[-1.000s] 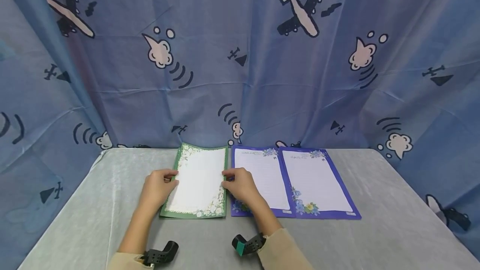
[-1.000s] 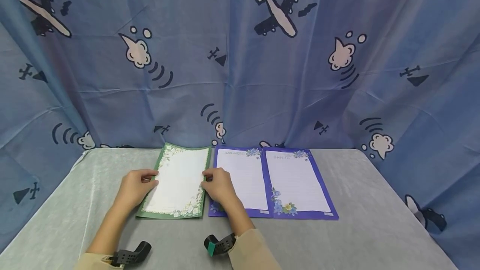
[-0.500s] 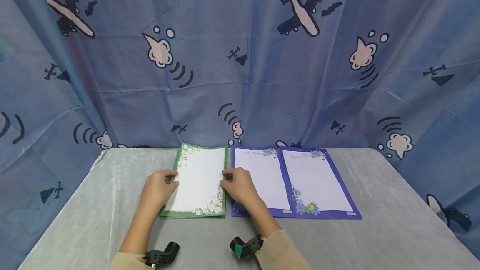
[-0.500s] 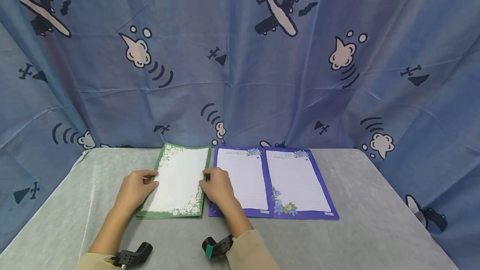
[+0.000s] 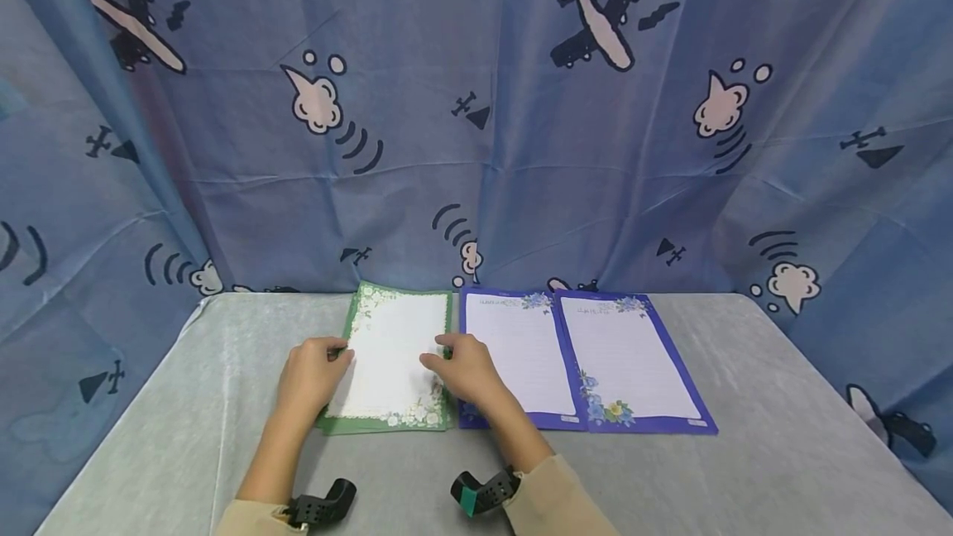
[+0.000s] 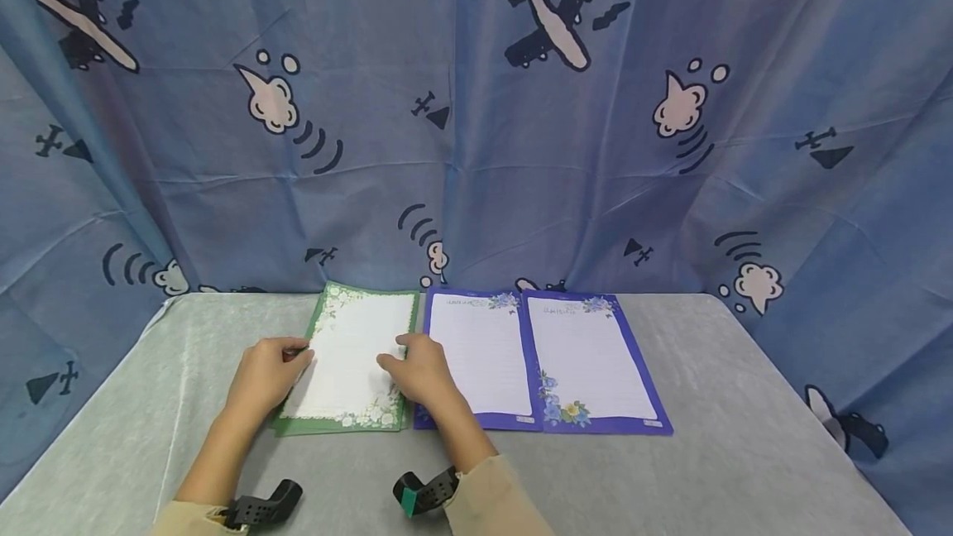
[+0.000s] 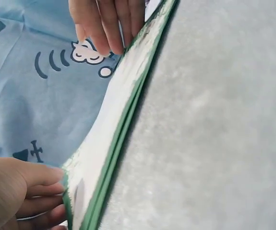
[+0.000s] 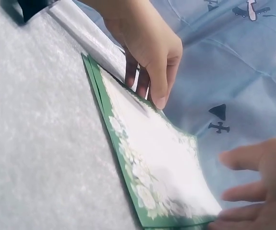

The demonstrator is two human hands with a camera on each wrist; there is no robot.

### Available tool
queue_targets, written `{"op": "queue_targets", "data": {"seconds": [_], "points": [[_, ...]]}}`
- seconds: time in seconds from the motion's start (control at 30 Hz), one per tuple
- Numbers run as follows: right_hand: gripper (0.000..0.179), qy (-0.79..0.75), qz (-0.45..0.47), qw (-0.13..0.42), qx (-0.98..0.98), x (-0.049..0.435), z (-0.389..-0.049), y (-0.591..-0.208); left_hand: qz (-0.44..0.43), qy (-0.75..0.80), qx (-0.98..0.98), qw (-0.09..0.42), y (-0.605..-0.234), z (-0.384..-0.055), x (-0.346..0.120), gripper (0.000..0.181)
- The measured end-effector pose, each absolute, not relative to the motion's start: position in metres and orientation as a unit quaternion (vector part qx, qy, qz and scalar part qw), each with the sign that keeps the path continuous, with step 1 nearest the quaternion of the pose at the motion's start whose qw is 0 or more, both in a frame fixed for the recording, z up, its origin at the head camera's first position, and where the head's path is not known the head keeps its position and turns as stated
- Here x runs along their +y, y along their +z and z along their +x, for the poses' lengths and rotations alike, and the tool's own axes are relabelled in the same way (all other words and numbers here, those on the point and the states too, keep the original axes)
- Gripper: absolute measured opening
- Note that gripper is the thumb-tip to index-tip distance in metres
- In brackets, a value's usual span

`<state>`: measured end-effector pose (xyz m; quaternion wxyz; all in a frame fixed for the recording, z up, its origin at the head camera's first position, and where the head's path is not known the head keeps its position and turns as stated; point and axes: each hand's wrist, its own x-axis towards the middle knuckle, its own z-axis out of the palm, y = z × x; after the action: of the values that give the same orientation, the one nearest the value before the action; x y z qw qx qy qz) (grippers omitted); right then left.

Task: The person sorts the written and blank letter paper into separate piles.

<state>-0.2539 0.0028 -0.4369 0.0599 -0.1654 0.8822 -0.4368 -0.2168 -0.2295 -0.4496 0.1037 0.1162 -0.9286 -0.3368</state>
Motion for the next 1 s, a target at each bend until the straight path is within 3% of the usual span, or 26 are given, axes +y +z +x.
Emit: {"op": "queue_targets", "data": {"seconds": [0.37, 0.8, 1.0], "points": [[0.049, -0.418, -0.172, 0.045, 0.891, 0.005, -0.255, -0.436, 0.095, -0.319, -0.939, 0.083, -0.440, -0.214, -0.227, 0.026], [0.046, -0.436, -0.167, 0.052, 0.883, 0.000, -0.254, -0.438, 0.109, -0.306, -0.945, 0.034, -0.432, -0.213, -0.227, 0.039], [0.044, -0.440, -0.171, 0.052, 0.880, -0.002, -0.252, -0.439, 0.110, -0.299, -0.947, 0.044, -0.434, -0.211, -0.228, 0.034]]}}
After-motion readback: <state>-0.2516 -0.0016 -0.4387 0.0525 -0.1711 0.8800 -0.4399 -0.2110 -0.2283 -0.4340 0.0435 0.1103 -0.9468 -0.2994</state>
